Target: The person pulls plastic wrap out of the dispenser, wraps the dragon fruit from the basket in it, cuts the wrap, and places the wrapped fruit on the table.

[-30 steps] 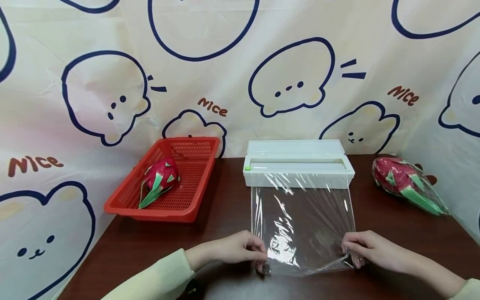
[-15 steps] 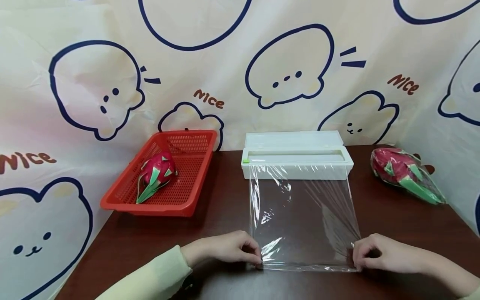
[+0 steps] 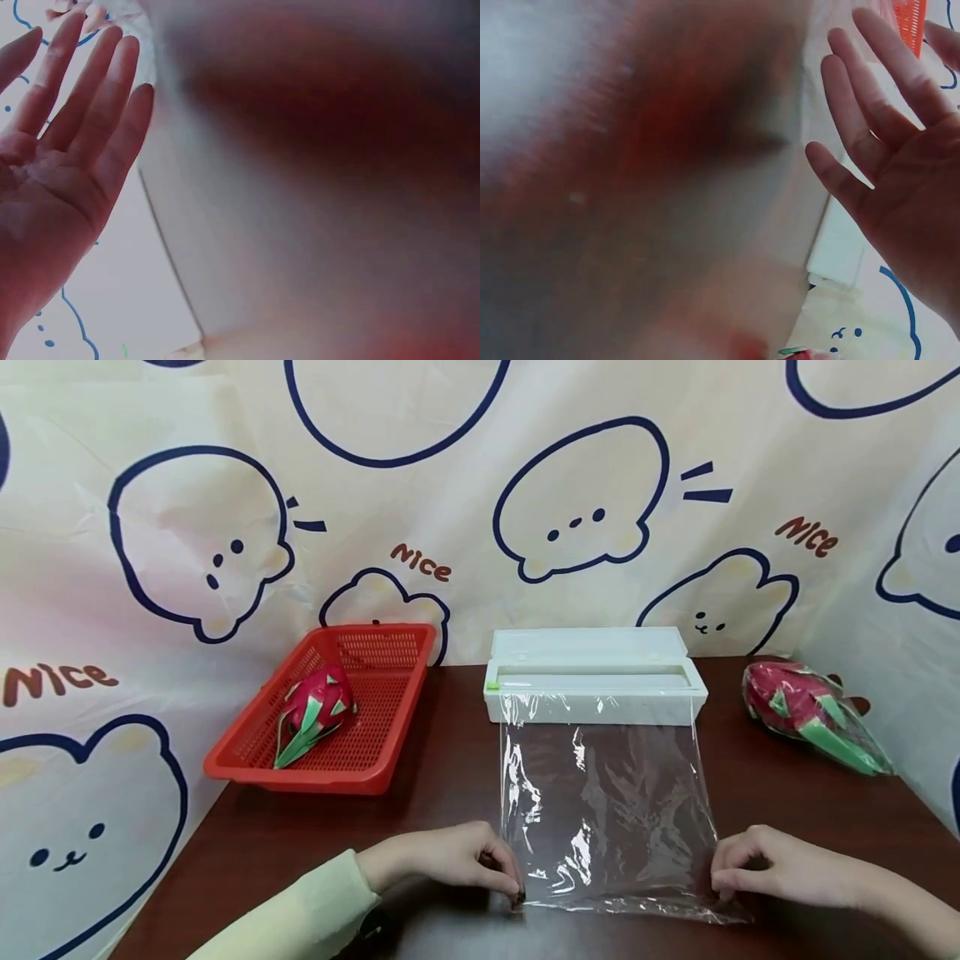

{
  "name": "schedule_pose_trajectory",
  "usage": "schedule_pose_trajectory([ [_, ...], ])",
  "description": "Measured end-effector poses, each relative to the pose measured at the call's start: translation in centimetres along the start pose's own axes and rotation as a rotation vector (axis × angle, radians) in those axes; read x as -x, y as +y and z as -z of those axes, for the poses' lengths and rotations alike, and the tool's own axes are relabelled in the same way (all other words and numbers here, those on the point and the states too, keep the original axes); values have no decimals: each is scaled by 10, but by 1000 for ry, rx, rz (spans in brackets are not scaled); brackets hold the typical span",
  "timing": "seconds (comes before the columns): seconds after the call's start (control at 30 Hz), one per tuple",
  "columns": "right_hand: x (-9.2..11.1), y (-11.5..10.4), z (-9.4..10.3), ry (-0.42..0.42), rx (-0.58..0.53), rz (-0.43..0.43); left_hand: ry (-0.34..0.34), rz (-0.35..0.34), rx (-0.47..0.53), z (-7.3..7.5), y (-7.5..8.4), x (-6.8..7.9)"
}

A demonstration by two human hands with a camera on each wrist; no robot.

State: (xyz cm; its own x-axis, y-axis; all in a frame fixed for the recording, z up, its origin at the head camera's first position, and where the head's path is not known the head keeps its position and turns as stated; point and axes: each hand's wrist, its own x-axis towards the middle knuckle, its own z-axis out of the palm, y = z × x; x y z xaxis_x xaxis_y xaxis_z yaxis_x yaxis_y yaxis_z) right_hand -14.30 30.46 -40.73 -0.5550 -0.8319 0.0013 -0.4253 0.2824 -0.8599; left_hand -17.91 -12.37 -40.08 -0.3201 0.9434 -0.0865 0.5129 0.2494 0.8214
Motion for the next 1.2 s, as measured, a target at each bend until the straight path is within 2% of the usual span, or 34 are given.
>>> schedule_pose_trajectory([
  [0.07,-4,-3,4,44,81,29,49,6,-17,4,0,-2],
  [0.13,-9,-6,9,110,186,38,115,1,-75,11,0,-6],
  [0.17,-12,-8,12,146,237,39,150,-3,-125,14,0,-9],
  [0.3,-28,-12,23,316,440,25,262,13,-430,27,-4,-21],
  [0.37,-37,-10,27,387,498,2,282,53,-553,32,-8,-26],
  [0.47,-49,-5,33,434,524,-80,272,122,-648,35,-18,-33],
  [0.6,-57,7,34,380,528,-203,224,189,-752,36,-31,-39],
  [0.7,-56,14,32,316,536,-267,171,247,-793,36,-38,-41],
  [0.87,-50,23,30,253,614,-282,117,331,-790,36,-40,-38],
  [1.03,-47,27,29,202,627,-308,102,357,-798,37,-40,-33],
  [1.2,-39,31,29,189,612,-333,102,372,-787,35,-40,-32],
])
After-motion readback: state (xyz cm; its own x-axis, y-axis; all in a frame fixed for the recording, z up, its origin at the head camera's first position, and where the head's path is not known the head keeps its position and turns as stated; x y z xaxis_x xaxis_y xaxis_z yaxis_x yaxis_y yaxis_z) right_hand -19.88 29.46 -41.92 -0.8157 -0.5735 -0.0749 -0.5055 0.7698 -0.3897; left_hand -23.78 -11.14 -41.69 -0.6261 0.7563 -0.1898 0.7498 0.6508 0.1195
